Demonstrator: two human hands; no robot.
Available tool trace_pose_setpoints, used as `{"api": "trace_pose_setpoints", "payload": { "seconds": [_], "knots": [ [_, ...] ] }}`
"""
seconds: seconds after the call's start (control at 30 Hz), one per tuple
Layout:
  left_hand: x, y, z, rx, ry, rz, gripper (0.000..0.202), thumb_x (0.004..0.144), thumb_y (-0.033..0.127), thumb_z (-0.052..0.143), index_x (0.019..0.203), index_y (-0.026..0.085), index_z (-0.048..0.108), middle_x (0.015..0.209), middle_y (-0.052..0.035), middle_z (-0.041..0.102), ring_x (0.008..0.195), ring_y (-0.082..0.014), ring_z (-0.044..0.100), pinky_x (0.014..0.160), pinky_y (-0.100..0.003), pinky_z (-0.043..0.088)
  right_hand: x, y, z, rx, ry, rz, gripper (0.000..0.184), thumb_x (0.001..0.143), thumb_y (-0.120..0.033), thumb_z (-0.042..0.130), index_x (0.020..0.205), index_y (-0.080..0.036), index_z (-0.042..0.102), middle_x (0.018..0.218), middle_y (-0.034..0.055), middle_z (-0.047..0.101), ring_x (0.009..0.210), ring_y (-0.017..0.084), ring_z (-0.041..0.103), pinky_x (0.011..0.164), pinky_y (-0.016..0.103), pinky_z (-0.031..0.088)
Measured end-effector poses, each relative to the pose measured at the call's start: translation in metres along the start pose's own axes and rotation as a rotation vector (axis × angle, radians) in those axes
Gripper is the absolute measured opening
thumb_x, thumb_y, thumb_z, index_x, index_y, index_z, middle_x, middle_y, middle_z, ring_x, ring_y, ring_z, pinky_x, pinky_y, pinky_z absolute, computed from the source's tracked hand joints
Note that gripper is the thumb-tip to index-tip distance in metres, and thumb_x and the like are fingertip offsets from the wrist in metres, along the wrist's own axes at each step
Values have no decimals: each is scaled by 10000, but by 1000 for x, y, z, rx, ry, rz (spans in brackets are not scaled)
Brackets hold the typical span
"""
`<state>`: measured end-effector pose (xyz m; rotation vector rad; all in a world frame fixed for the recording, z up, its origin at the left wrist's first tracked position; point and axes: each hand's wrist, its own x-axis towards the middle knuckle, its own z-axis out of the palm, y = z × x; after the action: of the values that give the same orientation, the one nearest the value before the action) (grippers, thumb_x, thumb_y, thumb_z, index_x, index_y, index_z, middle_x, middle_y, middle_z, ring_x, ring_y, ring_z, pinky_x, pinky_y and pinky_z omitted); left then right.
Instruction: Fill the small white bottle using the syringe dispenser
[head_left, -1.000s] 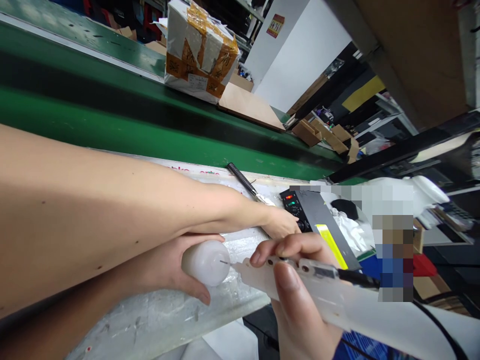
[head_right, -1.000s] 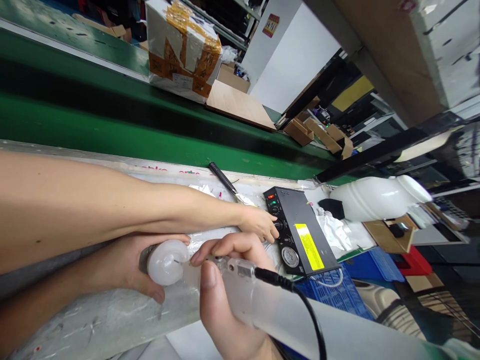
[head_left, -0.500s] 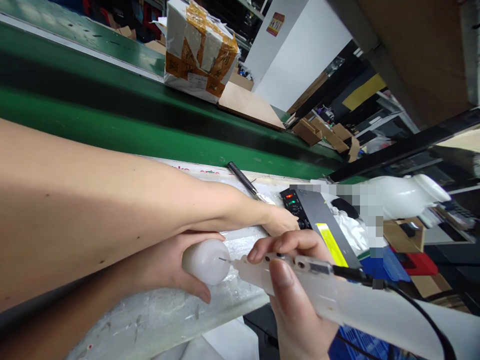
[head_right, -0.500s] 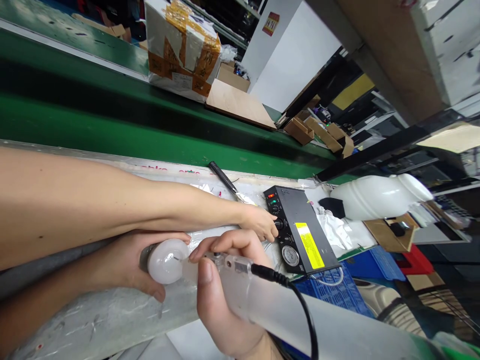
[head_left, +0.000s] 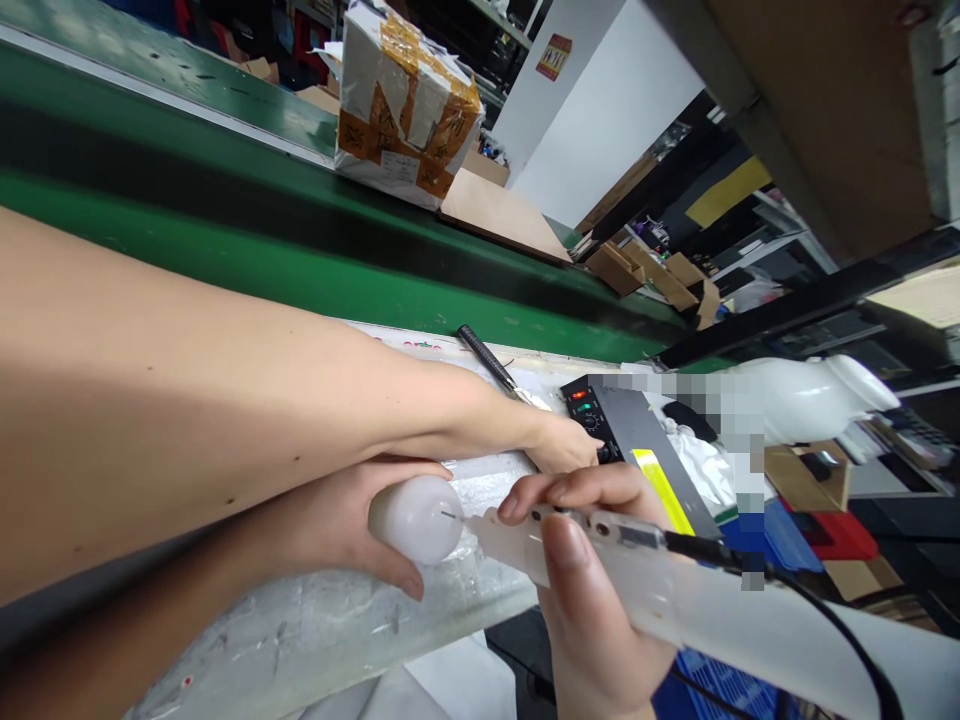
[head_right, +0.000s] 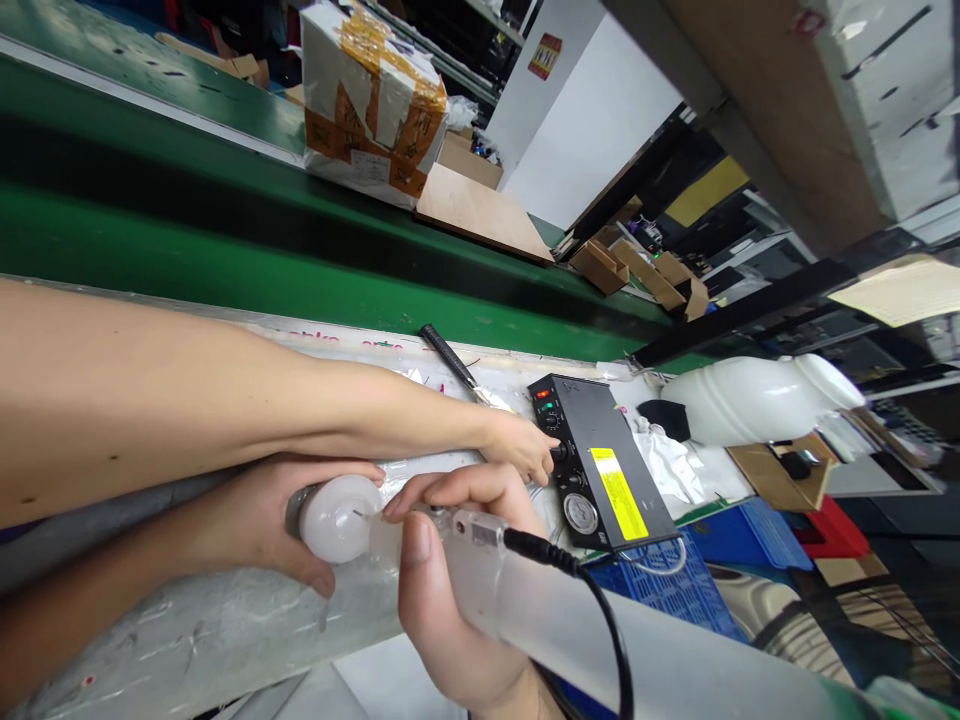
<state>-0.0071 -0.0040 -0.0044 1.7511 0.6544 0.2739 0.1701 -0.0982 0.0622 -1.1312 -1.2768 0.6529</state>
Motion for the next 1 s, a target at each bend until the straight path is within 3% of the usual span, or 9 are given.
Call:
{"api": "trace_pose_setpoints", "payload": {
  "seconds": [0.2, 0.4, 0.73, 1.0],
  "knots": [
    [2, -3, -1, 6, 35, 70, 760, 549, 602, 846, 1241, 411, 596, 1278, 109, 611, 1226, -282, 543, 1077, -339, 388, -3, -1, -3, 4, -20, -13, 57, 963, -209, 576, 990, -201, 526, 833, 7, 621, 812, 141, 619, 765, 271, 491],
    [1, 3, -2, 30, 41, 126, 708, 583, 606, 821, 1230, 411, 610, 1266, 105, 624, 1199, -302, 569, 1019, -371, 472, -2, -3, -1, -13, -19, -58, 44, 959, -178, 575, 975, -193, 538, 850, 12, 647, 811, 133, 628, 768, 265, 493],
    [2, 4, -2, 42, 29, 106, 734, 581, 620, 813, 1250, 404, 600, 1285, 96, 616, 1225, -328, 551, 1062, -432, 454, 2, -3, 5, -17, 41, -88, 49, 934, -177, 608, 946, -189, 562, 808, -1, 647, 773, 130, 637, 746, 266, 494],
    [1, 2, -1, 54, 42, 102, 743, 572, 611, 824, 1251, 413, 595, 1304, 105, 608, 1234, -310, 551, 1075, -410, 444, -4, -1, -1, -14, 25, -56, 44, 953, -191, 596, 974, -204, 560, 862, 12, 650, 831, 148, 632, 765, 280, 498]
  ]
}}
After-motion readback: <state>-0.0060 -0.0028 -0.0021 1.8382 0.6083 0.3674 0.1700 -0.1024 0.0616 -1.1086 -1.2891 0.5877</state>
